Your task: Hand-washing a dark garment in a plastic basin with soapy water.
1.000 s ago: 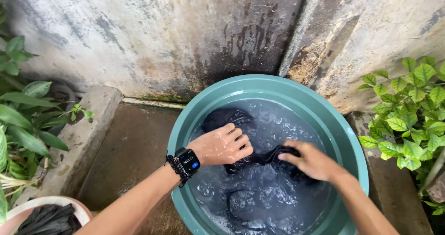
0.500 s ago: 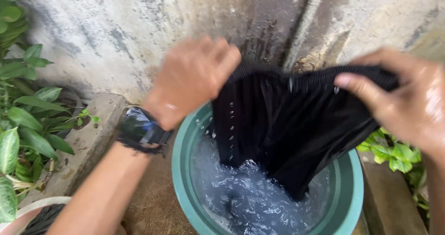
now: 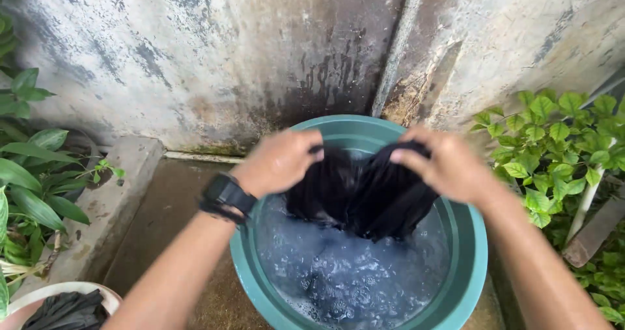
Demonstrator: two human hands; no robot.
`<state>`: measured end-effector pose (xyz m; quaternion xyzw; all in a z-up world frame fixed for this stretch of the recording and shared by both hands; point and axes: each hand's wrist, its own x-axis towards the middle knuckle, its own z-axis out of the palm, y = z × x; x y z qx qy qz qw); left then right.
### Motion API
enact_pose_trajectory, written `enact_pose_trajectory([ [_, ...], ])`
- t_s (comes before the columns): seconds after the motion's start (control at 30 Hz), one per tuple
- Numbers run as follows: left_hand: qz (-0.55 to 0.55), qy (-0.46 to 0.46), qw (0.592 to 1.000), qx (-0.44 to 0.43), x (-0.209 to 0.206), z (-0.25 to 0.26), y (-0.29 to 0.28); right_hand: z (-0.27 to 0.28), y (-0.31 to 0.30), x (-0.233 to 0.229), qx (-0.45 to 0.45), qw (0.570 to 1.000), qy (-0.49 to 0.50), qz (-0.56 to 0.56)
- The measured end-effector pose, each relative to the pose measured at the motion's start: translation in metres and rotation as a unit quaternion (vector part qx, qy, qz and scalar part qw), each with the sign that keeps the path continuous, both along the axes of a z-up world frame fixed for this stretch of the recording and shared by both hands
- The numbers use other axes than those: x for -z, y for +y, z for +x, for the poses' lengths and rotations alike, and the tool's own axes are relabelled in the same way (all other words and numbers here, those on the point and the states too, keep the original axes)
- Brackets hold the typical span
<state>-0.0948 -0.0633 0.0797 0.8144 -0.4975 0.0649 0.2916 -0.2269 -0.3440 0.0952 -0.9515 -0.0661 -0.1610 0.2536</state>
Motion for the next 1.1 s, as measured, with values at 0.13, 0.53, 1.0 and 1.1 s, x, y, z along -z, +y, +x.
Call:
enact_pose_trajectory([
  [0.13, 0.198, 0.054, 0.979, 0.002, 0.108, -0.007, -0.012, 0.011, -0.009, 0.108, 0.000, 0.987, 0.162, -0.007],
  [0.53, 0.275, -0.057, 0.960, 0.012, 0.375, -0.002, -0.013, 0.004, -0.031, 0.324, -0.032, 0.948, 0.297, -0.111],
  [1.0, 0.040, 0.349, 0.936, 0.003, 0.088, 0.010, 0.006, -0.021, -0.026, 0.077, 0.050, 0.942, 0.270, 0.195],
  [1.1, -0.027, 0.352, 0.933, -0.062, 0.058, 0.008, 0.010, -0.023, -0.021, 0.035, 0.068, 0.943, 0.210, 0.249],
])
